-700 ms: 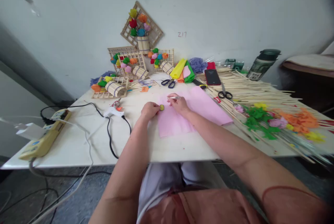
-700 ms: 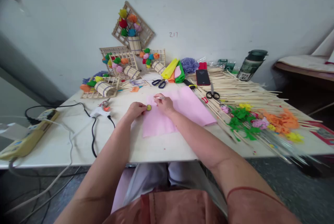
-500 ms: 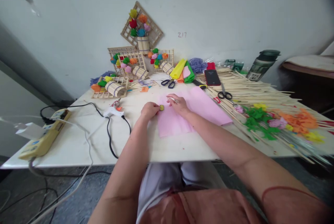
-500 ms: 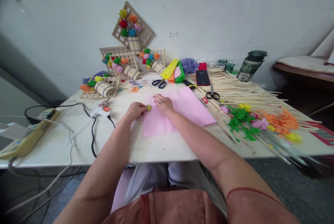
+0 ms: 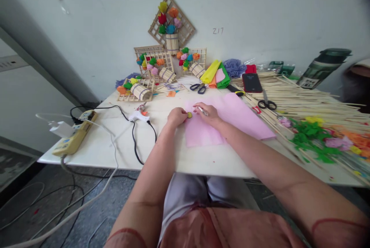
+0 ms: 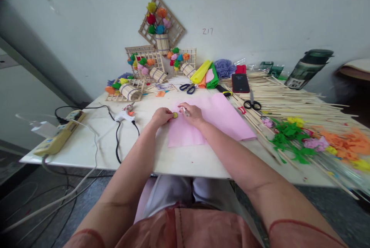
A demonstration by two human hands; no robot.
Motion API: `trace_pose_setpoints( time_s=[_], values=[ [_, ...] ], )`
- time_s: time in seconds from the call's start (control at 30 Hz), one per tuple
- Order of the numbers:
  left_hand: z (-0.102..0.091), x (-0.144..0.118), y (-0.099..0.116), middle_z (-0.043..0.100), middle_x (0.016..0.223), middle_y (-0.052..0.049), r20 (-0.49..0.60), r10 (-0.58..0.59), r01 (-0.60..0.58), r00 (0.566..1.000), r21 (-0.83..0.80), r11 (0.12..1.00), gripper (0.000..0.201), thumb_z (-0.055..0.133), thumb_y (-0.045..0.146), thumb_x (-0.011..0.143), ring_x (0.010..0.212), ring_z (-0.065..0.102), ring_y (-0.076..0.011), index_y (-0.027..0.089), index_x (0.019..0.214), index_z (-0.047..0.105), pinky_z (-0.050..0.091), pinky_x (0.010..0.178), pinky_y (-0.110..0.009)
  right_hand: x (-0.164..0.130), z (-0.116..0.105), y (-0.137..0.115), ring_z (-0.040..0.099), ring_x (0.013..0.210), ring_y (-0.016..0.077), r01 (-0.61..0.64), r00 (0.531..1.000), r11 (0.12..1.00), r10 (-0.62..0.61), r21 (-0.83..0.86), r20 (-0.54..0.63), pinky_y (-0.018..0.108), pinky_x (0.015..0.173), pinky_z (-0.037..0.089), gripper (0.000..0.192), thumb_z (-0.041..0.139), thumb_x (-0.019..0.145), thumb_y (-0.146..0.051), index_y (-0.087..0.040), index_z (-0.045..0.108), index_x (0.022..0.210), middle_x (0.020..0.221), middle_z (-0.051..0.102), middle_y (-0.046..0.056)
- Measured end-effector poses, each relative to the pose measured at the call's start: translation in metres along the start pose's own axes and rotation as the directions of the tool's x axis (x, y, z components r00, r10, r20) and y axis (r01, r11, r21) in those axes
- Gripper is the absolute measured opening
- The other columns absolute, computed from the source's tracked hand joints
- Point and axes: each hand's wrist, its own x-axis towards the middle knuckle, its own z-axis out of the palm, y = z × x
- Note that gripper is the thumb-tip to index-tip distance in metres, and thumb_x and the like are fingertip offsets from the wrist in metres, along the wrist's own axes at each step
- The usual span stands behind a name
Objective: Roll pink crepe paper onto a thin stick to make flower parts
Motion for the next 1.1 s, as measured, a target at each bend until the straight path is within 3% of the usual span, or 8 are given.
trace_pose_setpoints(
  time_s=[0.57, 0.77, 1.1],
  values=[
    [-0.002, 0.000, 0.007, 0.068, 0.063, -0.003, -0.005, -0.007, 0.007, 1.000, 0.072, 0.997, 0.017, 0.061, 0.034, 0.074, 0.064, 0.065, -0.0179, 0.019, 0.081, 0.067, 0.046, 0.060, -0.024, -0.003, -0.001, -0.006, 0.062, 0.095, 0.0167, 0.109, 0.992, 0.969, -0.092, -0.222, 0.085, 0.029, 0.083, 0.045, 0.026, 0.043, 0.086, -0.035, -0.031, 0.063, 0.103, 0.103, 0.068, -0.002],
    [0.002, -0.002, 0.007, 0.070, 0.077, -0.006, -0.092, -0.021, 0.028, 0.996, 0.078, 0.997, 0.018, 0.062, 0.035, 0.074, 0.076, 0.066, -0.0192, 0.020, 0.084, 0.065, 0.046, 0.065, -0.025, -0.004, -0.002, -0.010, 0.062, 0.095, 0.0165, 0.093, 0.993, 0.965, -0.071, -0.243, 0.094, 0.028, 0.082, 0.045, 0.025, 0.045, 0.085, -0.034, -0.030, 0.063, 0.102, 0.103, 0.068, -0.002],
    [0.002, -0.004, 0.007, 0.069, 0.082, -0.006, -0.120, -0.049, 0.056, 0.992, 0.052, 0.997, 0.023, 0.064, 0.038, 0.073, 0.078, 0.065, -0.0181, 0.021, 0.089, 0.062, 0.045, 0.066, -0.025, -0.003, -0.001, -0.007, 0.063, 0.092, 0.0175, 0.131, 0.991, 0.962, -0.118, -0.241, 0.067, 0.028, 0.079, 0.045, 0.026, 0.044, 0.085, -0.033, -0.029, 0.062, 0.104, 0.102, 0.069, -0.001]
  ],
)
